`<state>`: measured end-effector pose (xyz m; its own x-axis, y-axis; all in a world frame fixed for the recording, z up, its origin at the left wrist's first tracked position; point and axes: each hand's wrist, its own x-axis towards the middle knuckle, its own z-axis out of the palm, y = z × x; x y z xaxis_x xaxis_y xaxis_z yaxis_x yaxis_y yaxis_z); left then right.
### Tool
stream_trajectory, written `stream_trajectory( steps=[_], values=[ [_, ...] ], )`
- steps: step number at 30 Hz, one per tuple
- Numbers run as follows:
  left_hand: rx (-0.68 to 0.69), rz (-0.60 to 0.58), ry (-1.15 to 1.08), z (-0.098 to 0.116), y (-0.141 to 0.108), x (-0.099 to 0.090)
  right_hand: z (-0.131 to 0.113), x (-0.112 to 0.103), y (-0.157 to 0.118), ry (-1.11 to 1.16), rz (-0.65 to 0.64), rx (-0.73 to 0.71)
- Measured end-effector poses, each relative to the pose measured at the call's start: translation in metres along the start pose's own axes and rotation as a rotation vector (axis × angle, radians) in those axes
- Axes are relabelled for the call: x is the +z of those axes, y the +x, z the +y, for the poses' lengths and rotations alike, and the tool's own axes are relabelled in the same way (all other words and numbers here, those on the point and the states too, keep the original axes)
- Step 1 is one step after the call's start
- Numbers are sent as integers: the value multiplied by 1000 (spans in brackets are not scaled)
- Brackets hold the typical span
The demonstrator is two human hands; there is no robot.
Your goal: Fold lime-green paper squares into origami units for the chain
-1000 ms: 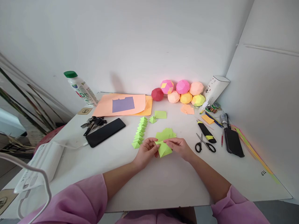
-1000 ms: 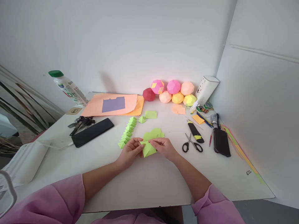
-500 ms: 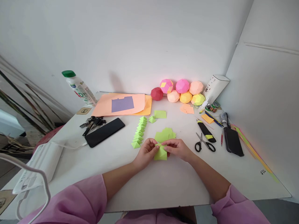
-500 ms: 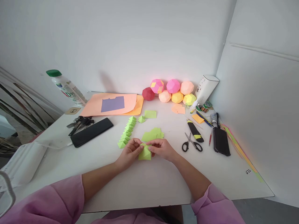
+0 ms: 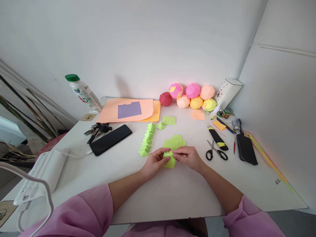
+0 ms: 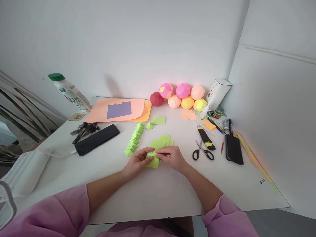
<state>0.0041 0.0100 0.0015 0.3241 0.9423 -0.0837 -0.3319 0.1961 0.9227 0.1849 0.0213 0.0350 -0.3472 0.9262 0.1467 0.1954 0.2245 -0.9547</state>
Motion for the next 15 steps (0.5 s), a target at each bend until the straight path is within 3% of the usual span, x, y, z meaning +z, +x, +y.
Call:
stream_trajectory(
  steps=[7,15],
  values=[
    [-27,-40,-67,4,-1,2,2,0,0,-25,-14,-4],
    [-33,-45,-61,5,-1,1,3,1,0,-95,10,-123]
  ],
)
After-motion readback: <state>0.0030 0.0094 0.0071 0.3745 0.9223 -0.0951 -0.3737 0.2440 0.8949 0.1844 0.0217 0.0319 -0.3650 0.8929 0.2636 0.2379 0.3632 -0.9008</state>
